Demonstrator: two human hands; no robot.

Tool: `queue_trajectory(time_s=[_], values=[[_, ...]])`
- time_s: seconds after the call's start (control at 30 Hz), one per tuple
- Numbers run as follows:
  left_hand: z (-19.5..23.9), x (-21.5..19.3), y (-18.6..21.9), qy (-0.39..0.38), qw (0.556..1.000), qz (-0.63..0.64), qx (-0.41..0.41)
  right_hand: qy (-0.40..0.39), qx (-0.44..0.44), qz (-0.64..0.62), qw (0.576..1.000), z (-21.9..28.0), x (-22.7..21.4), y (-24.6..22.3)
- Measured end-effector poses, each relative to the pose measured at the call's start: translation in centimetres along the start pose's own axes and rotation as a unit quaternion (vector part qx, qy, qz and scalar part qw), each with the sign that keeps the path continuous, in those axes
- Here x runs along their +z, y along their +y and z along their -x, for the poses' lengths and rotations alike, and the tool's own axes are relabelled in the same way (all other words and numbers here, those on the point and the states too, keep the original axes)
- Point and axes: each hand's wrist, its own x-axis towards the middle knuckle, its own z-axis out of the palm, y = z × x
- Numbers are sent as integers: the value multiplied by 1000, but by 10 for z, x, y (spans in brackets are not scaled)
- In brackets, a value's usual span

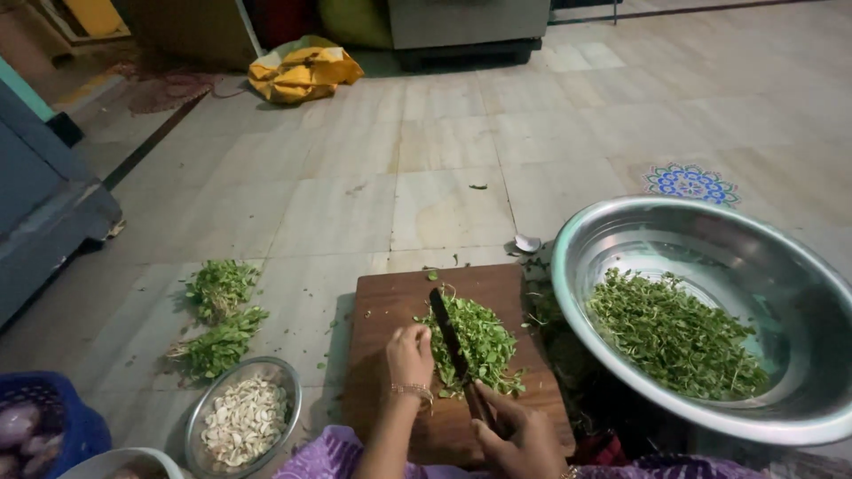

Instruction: The person is seen sitting on the floor and chopping green leafy vegetables using a knife on a wooden board.

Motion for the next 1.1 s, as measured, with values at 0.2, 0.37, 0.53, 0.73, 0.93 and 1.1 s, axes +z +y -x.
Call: queue_trajectory(time_s=[0.2, 0.37, 0.53, 0.73, 0.93, 1.1], values=[[-61, 3, 53, 12, 979, -177, 100, -6, 224, -68, 972, -17, -11, 1], [-93, 63, 53, -29, 957, -284, 40, 80, 121, -145, 979, -30, 20, 62], [-80, 41, 63, -21, 978, -204, 39, 98, 146, -185, 967, -31, 3, 26], [-42, -18, 51, 38, 967, -117, 221, 85, 114, -7, 990, -22, 0, 0], [38, -78, 55, -50, 931, -210, 293, 56, -41, 176, 982, 2, 4, -28], [46, -69, 23, -56, 885, -272, 374, -31, 41, 363, 930, 4, 15, -15]])
